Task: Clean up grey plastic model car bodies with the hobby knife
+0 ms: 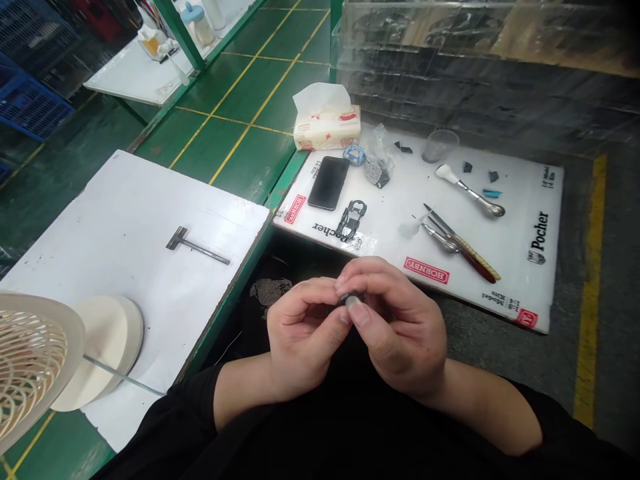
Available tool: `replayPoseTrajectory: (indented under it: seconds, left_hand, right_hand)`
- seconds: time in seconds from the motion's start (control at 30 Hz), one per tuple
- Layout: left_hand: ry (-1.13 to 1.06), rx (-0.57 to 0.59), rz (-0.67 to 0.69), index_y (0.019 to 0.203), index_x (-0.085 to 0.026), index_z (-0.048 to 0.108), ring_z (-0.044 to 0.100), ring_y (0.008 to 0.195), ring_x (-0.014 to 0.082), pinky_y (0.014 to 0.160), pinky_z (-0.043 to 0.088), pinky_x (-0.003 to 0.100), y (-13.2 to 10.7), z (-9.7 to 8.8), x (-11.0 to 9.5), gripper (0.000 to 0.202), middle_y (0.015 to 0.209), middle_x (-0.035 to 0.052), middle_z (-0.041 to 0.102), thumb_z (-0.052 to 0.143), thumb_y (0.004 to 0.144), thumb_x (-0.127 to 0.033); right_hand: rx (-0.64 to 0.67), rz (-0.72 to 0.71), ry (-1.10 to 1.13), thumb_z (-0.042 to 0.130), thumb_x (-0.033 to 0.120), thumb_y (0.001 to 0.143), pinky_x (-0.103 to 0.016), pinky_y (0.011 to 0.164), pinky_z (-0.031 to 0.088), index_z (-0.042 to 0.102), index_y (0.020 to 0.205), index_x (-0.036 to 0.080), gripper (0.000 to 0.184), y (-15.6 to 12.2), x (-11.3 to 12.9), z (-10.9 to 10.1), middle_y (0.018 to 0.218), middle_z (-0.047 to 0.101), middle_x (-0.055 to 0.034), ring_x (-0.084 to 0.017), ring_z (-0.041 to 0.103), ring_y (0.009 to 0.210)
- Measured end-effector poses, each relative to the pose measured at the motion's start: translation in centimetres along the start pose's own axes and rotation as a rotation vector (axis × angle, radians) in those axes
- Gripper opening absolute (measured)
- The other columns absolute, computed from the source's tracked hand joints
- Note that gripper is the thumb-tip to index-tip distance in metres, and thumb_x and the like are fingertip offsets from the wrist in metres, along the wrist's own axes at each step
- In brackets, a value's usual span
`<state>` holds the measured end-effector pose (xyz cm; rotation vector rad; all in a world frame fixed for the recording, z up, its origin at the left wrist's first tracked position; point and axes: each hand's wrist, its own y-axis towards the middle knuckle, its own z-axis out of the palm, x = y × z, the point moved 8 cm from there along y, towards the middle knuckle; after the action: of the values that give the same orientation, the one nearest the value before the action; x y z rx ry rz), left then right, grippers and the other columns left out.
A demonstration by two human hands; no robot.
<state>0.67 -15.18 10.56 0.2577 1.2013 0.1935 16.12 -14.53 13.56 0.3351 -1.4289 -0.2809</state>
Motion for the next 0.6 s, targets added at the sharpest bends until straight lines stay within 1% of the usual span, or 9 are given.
replayPoseTrajectory:
  seconds: [0.2,0.27,0.33,0.4,0.5,0.6]
  left_hand:
    - [0.168,-0.017,0.070,0.124,-0.024,0.093,0.090,0.106,0.0202,0.099,0.077,0.032,-0.2,-0.1,-0.7,0.027,0.117,0.0072,0.093,0.093,0.102,-0.008]
    - [0.203,-0.026,0.068,0.122,-0.024,0.093,0.090,0.106,0.0209,0.099,0.077,0.033,-0.2,-0.2,-0.7,0.025,0.116,0.0074,0.093,0.094,0.102,-0.009]
    - [0.192,-0.039,0.029,0.121,-0.025,0.094,0.091,0.105,0.0207,0.098,0.077,0.032,-0.2,-0.5,-0.4,0.024,0.116,0.0074,0.093,0.095,0.102,-0.010]
    - [0.136,-0.044,-0.031,0.120,-0.026,0.095,0.091,0.105,0.0194,0.098,0.077,0.030,-0.1,-0.8,0.0,0.023,0.116,0.0065,0.093,0.096,0.102,-0.011]
    - [0.049,-0.015,-0.126,0.118,-0.028,0.096,0.091,0.106,0.0185,0.099,0.076,0.028,0.1,-1.0,0.8,0.023,0.117,0.0054,0.094,0.097,0.102,-0.012]
    - [0.037,-0.004,-0.200,0.116,-0.029,0.096,0.089,0.106,0.0177,0.098,0.074,0.028,0.3,-1.3,1.5,0.020,0.116,0.0050,0.092,0.098,0.102,-0.015]
  right_hand:
    - [-0.020,0.014,0.037,0.076,0.006,0.105,-0.035,0.103,0.068,0.088,0.123,0.027,0.030,-0.3,-0.2,0.1,0.123,0.082,-0.0026,-0.019,0.078,0.114]
    - [-0.014,0.026,0.048,0.076,0.006,0.105,-0.034,0.104,0.068,0.088,0.122,0.027,0.030,-0.3,-0.2,0.1,0.123,0.082,-0.0023,-0.019,0.079,0.114]
    - [-0.007,0.051,0.046,0.078,0.007,0.106,-0.032,0.104,0.069,0.089,0.123,0.029,0.029,-0.2,-0.4,0.0,0.124,0.083,-0.0018,-0.018,0.079,0.115]
    - [0.014,0.075,0.028,0.080,0.009,0.109,-0.032,0.105,0.069,0.089,0.126,0.029,0.028,-0.2,-0.6,-0.2,0.127,0.083,-0.0023,-0.018,0.080,0.116]
    - [0.054,0.092,-0.021,0.079,0.015,0.113,-0.034,0.106,0.069,0.090,0.131,0.030,0.025,-0.2,-0.8,-0.7,0.130,0.083,-0.0037,-0.019,0.082,0.117]
    - [0.066,0.101,-0.088,0.079,0.018,0.116,-0.035,0.103,0.069,0.090,0.133,0.031,0.024,-0.1,-1.1,-1.4,0.131,0.084,-0.0042,-0.021,0.082,0.120]
